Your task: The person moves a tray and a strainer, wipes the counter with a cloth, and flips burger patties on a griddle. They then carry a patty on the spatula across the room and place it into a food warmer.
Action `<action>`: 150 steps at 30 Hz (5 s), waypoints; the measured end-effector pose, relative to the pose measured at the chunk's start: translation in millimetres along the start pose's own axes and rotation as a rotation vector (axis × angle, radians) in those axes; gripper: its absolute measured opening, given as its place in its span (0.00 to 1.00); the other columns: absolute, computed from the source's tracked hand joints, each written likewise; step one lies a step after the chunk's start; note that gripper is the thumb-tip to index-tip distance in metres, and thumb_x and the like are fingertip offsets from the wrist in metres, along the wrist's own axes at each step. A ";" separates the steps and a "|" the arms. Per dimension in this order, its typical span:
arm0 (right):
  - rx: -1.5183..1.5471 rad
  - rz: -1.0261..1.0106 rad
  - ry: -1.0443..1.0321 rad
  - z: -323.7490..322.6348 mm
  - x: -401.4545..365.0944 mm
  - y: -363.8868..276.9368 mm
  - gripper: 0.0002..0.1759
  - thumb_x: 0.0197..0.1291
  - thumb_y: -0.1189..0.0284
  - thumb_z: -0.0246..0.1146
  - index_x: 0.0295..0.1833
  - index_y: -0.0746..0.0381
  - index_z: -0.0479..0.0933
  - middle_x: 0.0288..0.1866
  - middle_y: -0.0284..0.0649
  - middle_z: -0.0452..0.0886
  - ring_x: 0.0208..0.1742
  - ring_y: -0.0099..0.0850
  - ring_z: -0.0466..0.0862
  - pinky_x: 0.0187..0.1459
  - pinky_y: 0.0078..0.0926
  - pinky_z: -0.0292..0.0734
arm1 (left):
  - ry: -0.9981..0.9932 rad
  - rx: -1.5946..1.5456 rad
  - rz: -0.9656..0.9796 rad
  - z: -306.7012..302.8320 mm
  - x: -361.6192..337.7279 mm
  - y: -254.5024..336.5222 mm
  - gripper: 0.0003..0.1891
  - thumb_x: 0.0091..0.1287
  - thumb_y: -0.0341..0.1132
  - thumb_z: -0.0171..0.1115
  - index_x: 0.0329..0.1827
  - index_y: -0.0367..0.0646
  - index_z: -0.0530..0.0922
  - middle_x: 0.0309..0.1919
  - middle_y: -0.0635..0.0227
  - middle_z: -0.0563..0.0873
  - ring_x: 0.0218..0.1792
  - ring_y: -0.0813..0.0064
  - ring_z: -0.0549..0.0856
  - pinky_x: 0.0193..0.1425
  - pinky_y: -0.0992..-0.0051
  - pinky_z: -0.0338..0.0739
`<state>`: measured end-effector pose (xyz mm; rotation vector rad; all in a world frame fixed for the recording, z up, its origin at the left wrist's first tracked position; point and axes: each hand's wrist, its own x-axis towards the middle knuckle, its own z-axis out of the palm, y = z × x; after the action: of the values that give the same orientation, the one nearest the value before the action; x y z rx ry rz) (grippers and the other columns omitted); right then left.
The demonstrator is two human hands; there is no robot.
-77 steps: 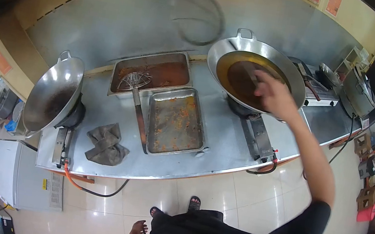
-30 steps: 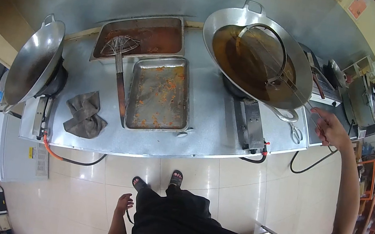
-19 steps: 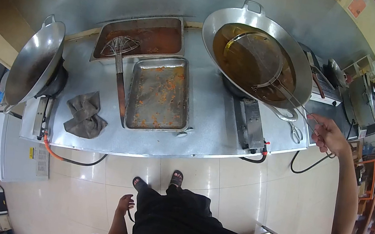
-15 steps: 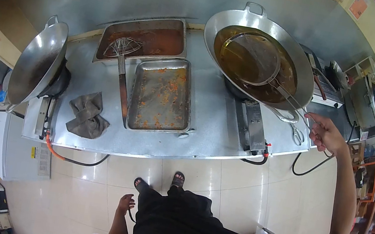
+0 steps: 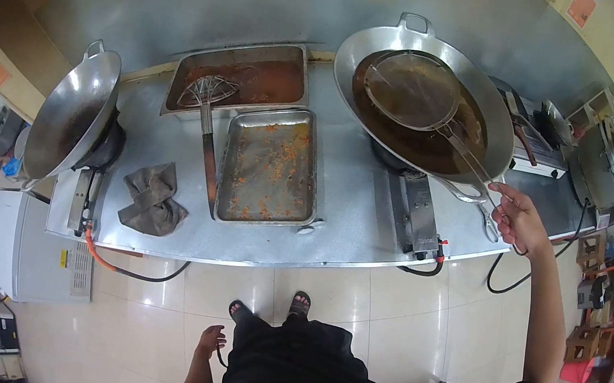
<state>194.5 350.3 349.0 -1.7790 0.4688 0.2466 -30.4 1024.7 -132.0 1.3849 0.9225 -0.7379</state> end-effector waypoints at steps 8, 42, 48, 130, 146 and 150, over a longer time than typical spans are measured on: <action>-0.223 -0.092 0.242 -39.5 -1.5 7.1 0.23 0.67 0.75 0.44 0.67 0.61 0.64 0.24 0.32 0.70 0.17 0.16 0.67 0.13 0.14 0.59 | -0.028 0.027 0.027 1.0 9.2 0.0 0.17 0.71 0.44 0.50 0.57 0.45 0.74 0.36 0.62 0.80 0.34 0.69 0.82 0.35 0.70 0.79; -0.655 0.108 0.122 19.8 -71.8 -55.2 0.22 0.69 0.76 0.42 0.67 0.63 0.65 0.23 0.36 0.71 0.17 0.22 0.71 0.15 0.22 0.67 | -0.081 -0.051 0.014 -14.1 22.3 -34.7 0.19 0.67 0.44 0.54 0.58 0.46 0.72 0.36 0.64 0.78 0.34 0.70 0.81 0.37 0.71 0.79; -0.519 0.153 0.054 49.4 -64.3 -65.6 0.22 0.69 0.75 0.43 0.67 0.64 0.65 0.24 0.35 0.72 0.19 0.21 0.70 0.16 0.21 0.67 | -0.055 -0.095 -0.018 -19.5 23.2 -47.5 0.18 0.67 0.41 0.54 0.58 0.46 0.72 0.37 0.63 0.78 0.33 0.69 0.81 0.36 0.71 0.79; 0.796 -0.577 0.242 212.5 20.3 -105.7 0.15 0.71 0.61 0.51 0.51 0.61 0.73 0.21 0.25 0.65 0.15 0.14 0.61 0.13 0.12 0.54 | 0.048 -0.241 0.039 -276.7 13.7 -52.1 0.17 0.68 0.42 0.54 0.57 0.46 0.73 0.36 0.62 0.78 0.30 0.67 0.81 0.35 0.66 0.80; 0.922 -0.334 0.228 177.9 27.8 -76.9 0.15 0.67 0.61 0.58 0.47 0.62 0.74 0.18 0.25 0.69 0.11 0.13 0.59 0.11 0.09 0.52 | 0.050 -0.189 -0.001 -282.8 16.2 -64.3 0.17 0.67 0.44 0.54 0.55 0.47 0.75 0.37 0.64 0.80 0.36 0.67 0.82 0.39 0.65 0.79; 0.905 -0.555 0.091 148.6 21.8 -122.8 0.15 0.69 0.63 0.56 0.48 0.64 0.73 0.22 0.28 0.75 0.15 0.12 0.66 0.11 0.08 0.57 | 0.093 -0.159 -0.001 -290.9 15.6 -46.2 0.17 0.68 0.45 0.54 0.55 0.49 0.75 0.38 0.64 0.80 0.36 0.68 0.82 0.38 0.69 0.78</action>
<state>279.5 513.9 409.3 -0.9642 0.0904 -0.3921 -94.4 1311.7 -155.7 1.2870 1.0329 -0.5916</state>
